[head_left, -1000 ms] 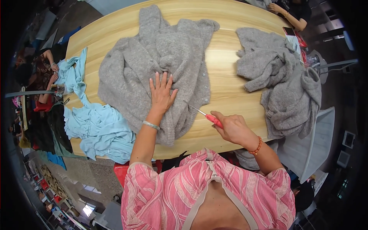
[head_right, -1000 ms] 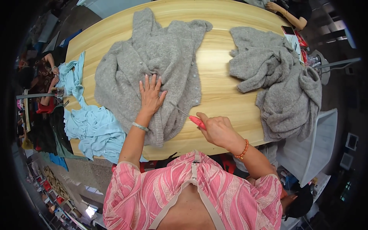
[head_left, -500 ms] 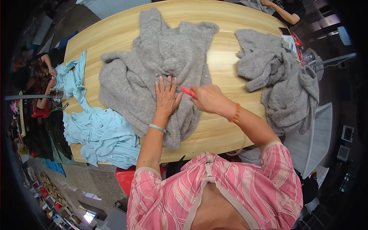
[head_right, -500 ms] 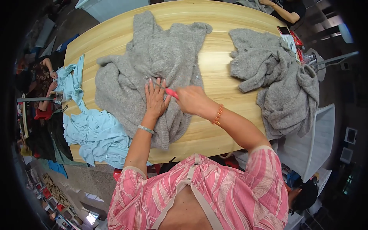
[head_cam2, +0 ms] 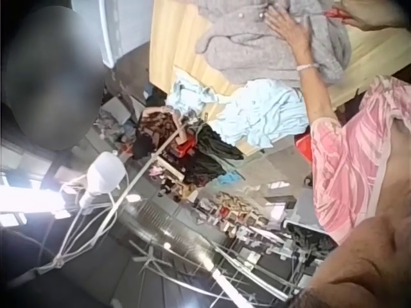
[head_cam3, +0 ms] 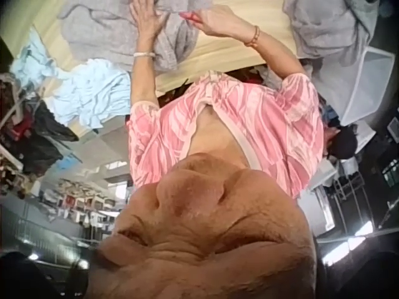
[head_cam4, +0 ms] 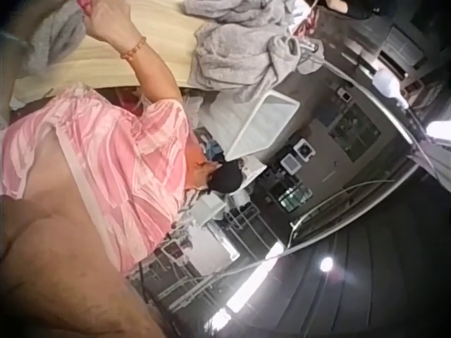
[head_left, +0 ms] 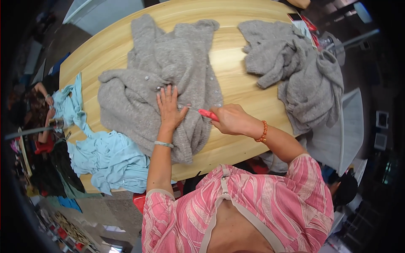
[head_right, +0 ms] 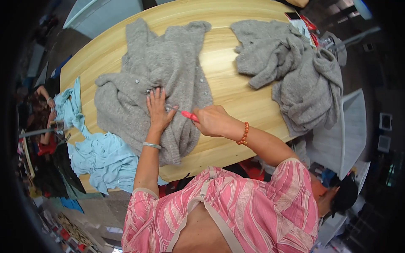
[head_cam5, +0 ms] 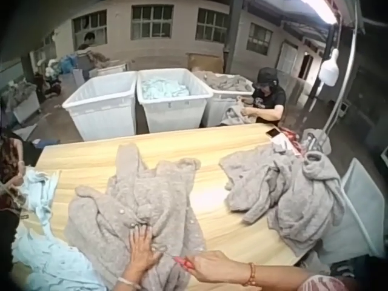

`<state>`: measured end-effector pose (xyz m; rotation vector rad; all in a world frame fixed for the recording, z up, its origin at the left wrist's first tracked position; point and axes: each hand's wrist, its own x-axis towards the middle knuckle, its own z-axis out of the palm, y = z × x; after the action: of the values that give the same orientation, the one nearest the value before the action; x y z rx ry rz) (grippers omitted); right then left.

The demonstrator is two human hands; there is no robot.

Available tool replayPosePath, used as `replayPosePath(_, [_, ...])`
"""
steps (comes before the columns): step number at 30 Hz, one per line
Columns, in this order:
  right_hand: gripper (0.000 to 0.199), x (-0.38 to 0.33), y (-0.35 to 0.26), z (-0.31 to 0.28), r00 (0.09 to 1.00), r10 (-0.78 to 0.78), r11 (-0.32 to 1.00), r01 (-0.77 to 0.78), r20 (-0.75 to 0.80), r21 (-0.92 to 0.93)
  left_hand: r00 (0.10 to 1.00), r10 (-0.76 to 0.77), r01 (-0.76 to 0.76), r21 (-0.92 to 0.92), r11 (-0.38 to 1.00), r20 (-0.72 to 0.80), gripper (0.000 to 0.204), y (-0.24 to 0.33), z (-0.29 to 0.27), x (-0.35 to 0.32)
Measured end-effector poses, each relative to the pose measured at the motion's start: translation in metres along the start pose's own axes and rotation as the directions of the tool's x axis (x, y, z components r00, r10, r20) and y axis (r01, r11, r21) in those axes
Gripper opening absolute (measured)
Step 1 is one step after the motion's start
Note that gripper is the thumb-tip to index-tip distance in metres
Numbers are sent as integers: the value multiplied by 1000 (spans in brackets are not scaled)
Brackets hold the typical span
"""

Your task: Trimming loose threads from grey sweaters using scissors on a factory work table.

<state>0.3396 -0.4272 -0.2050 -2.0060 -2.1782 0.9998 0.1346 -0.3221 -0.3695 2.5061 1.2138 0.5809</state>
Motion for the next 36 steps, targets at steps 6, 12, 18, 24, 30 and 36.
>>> replayPosePath(6, [22, -46, 48, 34, 988, 74, 988, -54, -132, 144, 998, -52, 52, 17, 999, 34, 71, 9, -43, -5])
replayPosePath(12, [24, -74, 74, 37, 954, 239, 960, -205, -182, 188, 928, -311, 217, -382, 898, -205, 44, -58, -110, -32])
replayPosePath(18, [30, -73, 81, 40, 944, 295, 943, -264, -146, 202, 385, -460, 488, -246, 837, -800, 34, -122, -234, -76])
replayPosePath(24, [28, -78, 88, 52, 942, 317, 943, -299, -112, 146, 923, -11, 36, 58, 998, -384, 39, -11, -164, -63])
replayPosePath(30, [26, -71, 73, 48, 946, 305, 945, -287, -110, 155, 975, 195, -193, -34, 981, 110, 41, 92, -46, -28])
replayPosePath(36, [23, -90, 78, 40, 930, 316, 942, -283, -189, 182, 941, -282, 308, -131, 942, 187, 24, 18, -35, 9])
